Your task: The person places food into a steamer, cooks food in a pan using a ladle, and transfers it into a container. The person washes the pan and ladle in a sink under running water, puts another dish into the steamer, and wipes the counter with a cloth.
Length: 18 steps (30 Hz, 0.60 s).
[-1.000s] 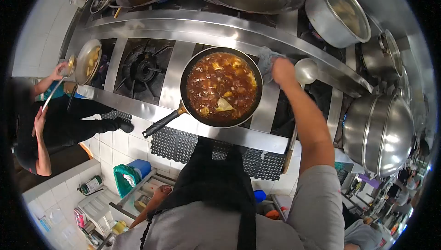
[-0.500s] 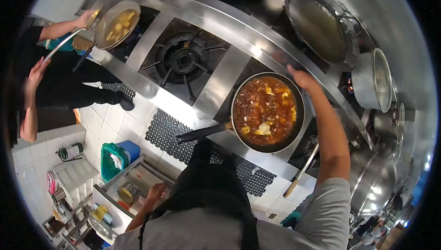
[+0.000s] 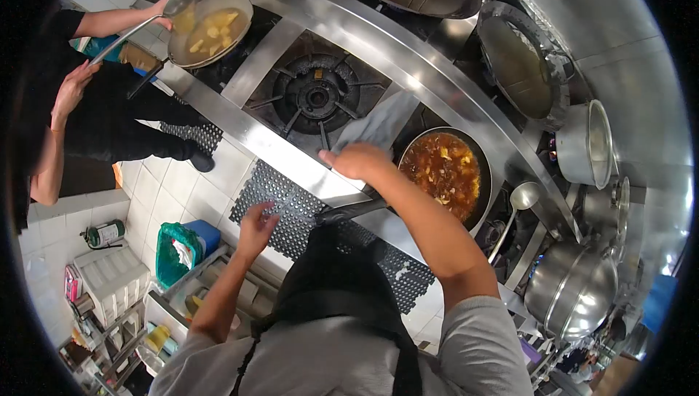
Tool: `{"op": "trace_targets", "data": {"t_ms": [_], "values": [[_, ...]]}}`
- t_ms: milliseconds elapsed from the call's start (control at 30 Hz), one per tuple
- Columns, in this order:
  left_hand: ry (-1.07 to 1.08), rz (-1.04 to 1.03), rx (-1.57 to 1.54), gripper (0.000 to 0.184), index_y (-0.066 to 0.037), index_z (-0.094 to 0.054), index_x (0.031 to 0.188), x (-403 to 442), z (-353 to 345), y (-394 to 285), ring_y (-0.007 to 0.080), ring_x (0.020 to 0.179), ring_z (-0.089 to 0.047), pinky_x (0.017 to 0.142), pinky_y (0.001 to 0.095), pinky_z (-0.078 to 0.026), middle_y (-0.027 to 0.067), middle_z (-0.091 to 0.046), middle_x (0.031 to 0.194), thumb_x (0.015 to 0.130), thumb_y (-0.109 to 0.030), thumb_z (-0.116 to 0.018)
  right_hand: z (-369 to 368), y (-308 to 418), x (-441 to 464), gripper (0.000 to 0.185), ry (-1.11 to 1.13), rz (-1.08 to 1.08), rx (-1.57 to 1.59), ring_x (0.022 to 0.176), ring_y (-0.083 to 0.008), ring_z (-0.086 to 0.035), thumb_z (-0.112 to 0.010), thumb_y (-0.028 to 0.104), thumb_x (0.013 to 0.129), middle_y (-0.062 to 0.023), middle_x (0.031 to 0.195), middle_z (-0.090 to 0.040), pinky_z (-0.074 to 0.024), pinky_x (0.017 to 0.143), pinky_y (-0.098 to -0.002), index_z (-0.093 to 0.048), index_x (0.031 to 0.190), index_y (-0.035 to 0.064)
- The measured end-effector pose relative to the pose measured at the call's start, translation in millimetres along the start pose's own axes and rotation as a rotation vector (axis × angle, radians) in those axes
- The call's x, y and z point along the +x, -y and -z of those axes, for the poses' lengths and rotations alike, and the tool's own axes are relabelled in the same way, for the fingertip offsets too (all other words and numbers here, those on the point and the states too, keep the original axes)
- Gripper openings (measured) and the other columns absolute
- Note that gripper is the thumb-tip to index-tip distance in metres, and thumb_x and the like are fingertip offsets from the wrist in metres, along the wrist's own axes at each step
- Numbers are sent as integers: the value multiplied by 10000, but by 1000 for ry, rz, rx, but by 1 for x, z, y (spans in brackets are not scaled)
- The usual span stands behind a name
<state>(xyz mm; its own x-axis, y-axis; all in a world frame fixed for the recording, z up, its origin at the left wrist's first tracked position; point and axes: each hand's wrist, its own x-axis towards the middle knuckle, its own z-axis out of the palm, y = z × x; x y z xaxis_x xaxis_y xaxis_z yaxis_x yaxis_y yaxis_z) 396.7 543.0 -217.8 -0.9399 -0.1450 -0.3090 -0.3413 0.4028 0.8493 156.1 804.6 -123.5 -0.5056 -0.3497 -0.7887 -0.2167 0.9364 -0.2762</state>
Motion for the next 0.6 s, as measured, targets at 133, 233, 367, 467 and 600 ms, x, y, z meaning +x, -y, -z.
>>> {"op": "trace_targets", "data": {"t_ms": [133, 233, 367, 467, 600], "values": [[241, -606, 135, 791, -120, -510, 1496, 89, -29, -92, 371, 1231, -633, 897, 448, -609, 198, -465, 1545, 788, -168, -860, -10, 4, -67, 621, -399, 342, 357, 1177, -395, -651, -435, 536, 1061, -218, 1291, -682, -493, 1036, -453, -699, 1241, 4], [469, -672, 373, 992, -183, -312, 1609, 120, -57, -129, 441, 1051, -697, 873, 500, -592, 183, -388, 1607, 776, -235, -849, -3, -10, -137, 378, -624, 360, 621, 1169, -302, -671, -602, 307, 1051, -174, 1268, -696, -500, 1017, -364, -690, 1282, 20], [445, -668, 536, 631, -104, -581, 1373, 120, -77, -92, 383, 1031, -688, 857, 465, -590, 136, -594, 1247, 796, -232, -803, -40, -70, -217, 363, -607, 77, 809, 1182, -178, -630, -633, 194, 1046, -91, 1309, -669, -475, 1027, -307, -639, 1355, 5], [162, -740, 500, 488, -106, -641, 1241, 126, -47, -28, 385, 1003, -699, 851, 484, -592, 112, -638, 1224, 793, -225, -796, -121, -123, -262, 413, -630, -132, 978, 1075, -163, -628, -681, 236, 1023, -81, 1249, -679, -494, 981, -322, -638, 1374, 23], [-432, -350, 575, 684, -93, -495, 1492, 211, 73, 15, 379, 1095, -668, 865, 480, -566, 184, -637, 1246, 852, -174, -724, -213, -149, -310, 467, -477, -466, 996, 883, -168, -641, -723, 269, 992, -104, 1195, -712, -535, 867, -326, -638, 1358, -9]]}}
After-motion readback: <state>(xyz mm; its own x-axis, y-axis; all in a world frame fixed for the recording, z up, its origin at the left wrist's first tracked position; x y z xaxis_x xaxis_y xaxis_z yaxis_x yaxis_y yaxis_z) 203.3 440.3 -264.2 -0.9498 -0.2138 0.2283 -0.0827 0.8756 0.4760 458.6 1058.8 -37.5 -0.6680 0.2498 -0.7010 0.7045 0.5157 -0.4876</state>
